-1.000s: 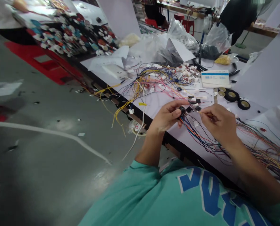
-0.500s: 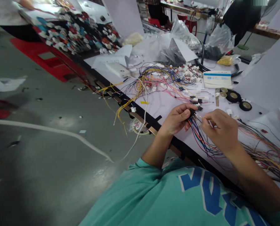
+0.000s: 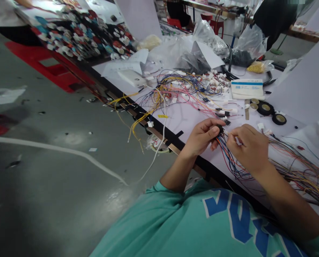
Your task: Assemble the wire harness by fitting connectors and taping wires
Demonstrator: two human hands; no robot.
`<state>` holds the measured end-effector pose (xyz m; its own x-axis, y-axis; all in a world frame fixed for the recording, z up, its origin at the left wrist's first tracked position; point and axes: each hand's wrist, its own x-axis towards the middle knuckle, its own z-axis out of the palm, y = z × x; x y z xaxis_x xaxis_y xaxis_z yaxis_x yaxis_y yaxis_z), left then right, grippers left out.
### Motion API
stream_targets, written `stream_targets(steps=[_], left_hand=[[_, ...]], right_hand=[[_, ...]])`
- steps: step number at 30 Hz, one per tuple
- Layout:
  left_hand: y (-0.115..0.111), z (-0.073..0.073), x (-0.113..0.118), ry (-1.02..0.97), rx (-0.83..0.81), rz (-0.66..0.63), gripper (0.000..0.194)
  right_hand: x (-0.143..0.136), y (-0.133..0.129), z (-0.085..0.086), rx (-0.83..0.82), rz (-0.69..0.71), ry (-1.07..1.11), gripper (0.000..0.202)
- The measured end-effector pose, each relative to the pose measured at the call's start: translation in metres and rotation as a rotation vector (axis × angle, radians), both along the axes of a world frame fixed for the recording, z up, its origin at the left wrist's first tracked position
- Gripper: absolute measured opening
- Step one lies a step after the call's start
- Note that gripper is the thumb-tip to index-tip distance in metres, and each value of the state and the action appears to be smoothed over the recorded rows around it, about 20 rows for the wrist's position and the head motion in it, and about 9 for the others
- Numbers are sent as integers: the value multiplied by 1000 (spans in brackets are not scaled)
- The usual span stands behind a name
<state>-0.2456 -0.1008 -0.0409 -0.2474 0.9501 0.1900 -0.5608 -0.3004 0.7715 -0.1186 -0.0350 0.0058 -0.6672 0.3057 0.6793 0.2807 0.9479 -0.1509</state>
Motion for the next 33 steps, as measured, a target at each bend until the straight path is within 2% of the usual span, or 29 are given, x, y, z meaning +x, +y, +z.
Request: stream_targets(steps=[12,16,19,24,29,33], left_hand=[[1,-3,9,36,28,3,34],[2,-6,9,35,8,-3,35],[5,-3,5,53,-3,24,34],[20,21,-9,209,17,189,30],[45,57,-21,476,48,266,16],[66,77,-32,549,73,285,12]], right_hand=[[-1,0,-3,-51,35,10,24],[-1,1,-5,-124,27,-10,24],[1,6,-2,-252,64,-35,23],[1,27,9,-550,121,-41,22],[-11,40,21,-875,269,-85,40],[-10,45,32,-1036,345,-144,23]])
